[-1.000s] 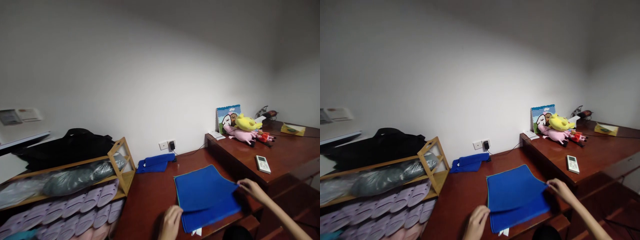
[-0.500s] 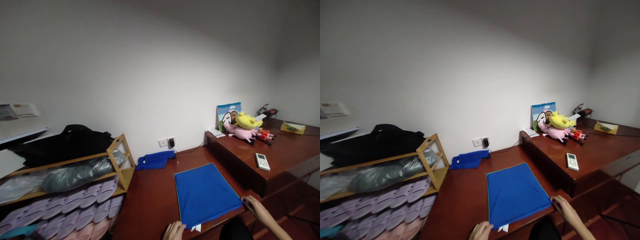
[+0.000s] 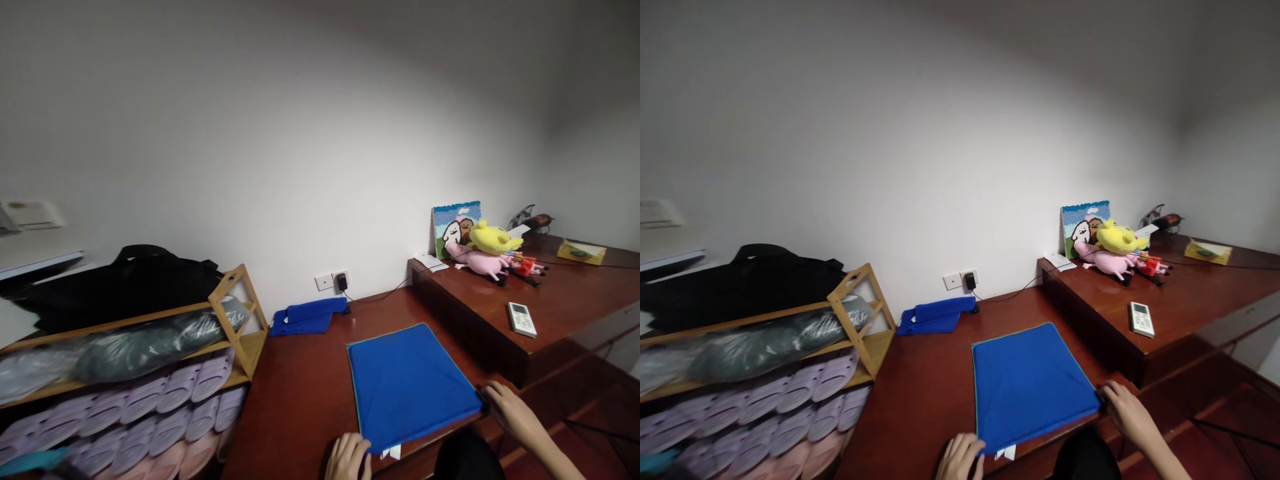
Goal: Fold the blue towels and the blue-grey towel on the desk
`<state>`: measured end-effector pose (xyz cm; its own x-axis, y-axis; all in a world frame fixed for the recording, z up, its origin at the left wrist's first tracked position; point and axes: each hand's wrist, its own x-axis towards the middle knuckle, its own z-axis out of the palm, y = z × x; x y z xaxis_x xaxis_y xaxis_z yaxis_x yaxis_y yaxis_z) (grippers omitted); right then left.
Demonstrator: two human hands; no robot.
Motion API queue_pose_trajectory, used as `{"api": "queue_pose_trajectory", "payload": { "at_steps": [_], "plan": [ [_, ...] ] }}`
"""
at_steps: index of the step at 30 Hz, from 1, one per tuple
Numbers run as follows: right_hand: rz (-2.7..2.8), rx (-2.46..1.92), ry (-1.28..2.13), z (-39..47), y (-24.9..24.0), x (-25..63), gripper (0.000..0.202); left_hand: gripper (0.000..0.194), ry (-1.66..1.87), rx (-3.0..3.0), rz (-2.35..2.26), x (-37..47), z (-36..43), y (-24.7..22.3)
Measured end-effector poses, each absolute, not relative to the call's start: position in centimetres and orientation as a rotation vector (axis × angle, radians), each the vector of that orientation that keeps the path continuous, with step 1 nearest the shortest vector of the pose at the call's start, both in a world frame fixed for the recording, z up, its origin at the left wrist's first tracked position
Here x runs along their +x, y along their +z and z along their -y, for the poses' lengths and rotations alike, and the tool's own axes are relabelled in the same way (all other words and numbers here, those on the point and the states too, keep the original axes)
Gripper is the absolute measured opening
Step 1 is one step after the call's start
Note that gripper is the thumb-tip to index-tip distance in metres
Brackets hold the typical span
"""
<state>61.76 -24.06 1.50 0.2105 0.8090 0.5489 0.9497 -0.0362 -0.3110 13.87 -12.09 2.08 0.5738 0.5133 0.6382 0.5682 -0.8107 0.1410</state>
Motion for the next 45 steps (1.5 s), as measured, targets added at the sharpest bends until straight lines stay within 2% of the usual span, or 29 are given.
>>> {"api": "queue_pose_trajectory", "payload": {
  "at_steps": [2, 6, 7, 13, 21, 25, 30, 34, 37, 41, 45],
  "plan": [
    [1.725, -1.87, -0.185, 23.6, 2.2, 60.5, 0.042, 0.025, -0.996, -2.766, 0.957, 14.9, 12.0, 3.3],
    [1.85, -1.8, 0.013, 23.1, 1.8, 57.5, 0.045, 0.069, -0.741, -2.933, 0.844, 17.3, 11.4, 4.4],
    [1.855, -1.792, 0.051, 23.1, 1.3, 57.0, 0.044, 0.075, -0.681, -2.965, 0.816, 17.8, 11.1, 4.1],
    [1.807, -1.832, 0.14, 24.1, -0.7, 56.8, 0.045, 0.066, -0.593, -2.94, 0.81, 18.8, 10.7, 0.6],
    [1.837, -1.755, -0.044, 24.5, -0.9, 57.3, 0.04, 0.06, -0.745, -2.886, 0.924, 19.1, 11.4, -1.4],
    [1.861, -1.806, -0.085, 23.3, 0.7, 56.7, 0.033, 0.056, -0.733, -2.955, 0.857, 18.8, 11.3, -0.8],
    [1.775, -1.976, -0.097, 19.0, 3.3, 50.5, 0.042, 0.045, -0.704, -3.121, 0.817, 17.3, 11.3, 1.9],
    [1.717, -2.173, -0.005, 14.4, 3.9, 43.0, 0.054, 0.035, -0.82, -2.993, 1.119, 13.6, 9.2, 3.6],
    [1.681, -2.289, 0.099, 12.1, 3.2, 39.9, 0.062, 0.036, -0.76, -2.817, 1.293, 8.1, 5.2, 3.7],
    [1.683, -2.34, 0.095, 10.7, 1.6, 39.7, 0.065, 0.046, -0.553, -2.62, 1.568, -0.1, -0.9, 3.3],
    [1.699, -2.314, 0.06, 9.0, 0.8, 41.6, 0.064, 0.055, -0.399, -2.613, 1.695, -3.9, -4.2, 2.9]
  ]
}}
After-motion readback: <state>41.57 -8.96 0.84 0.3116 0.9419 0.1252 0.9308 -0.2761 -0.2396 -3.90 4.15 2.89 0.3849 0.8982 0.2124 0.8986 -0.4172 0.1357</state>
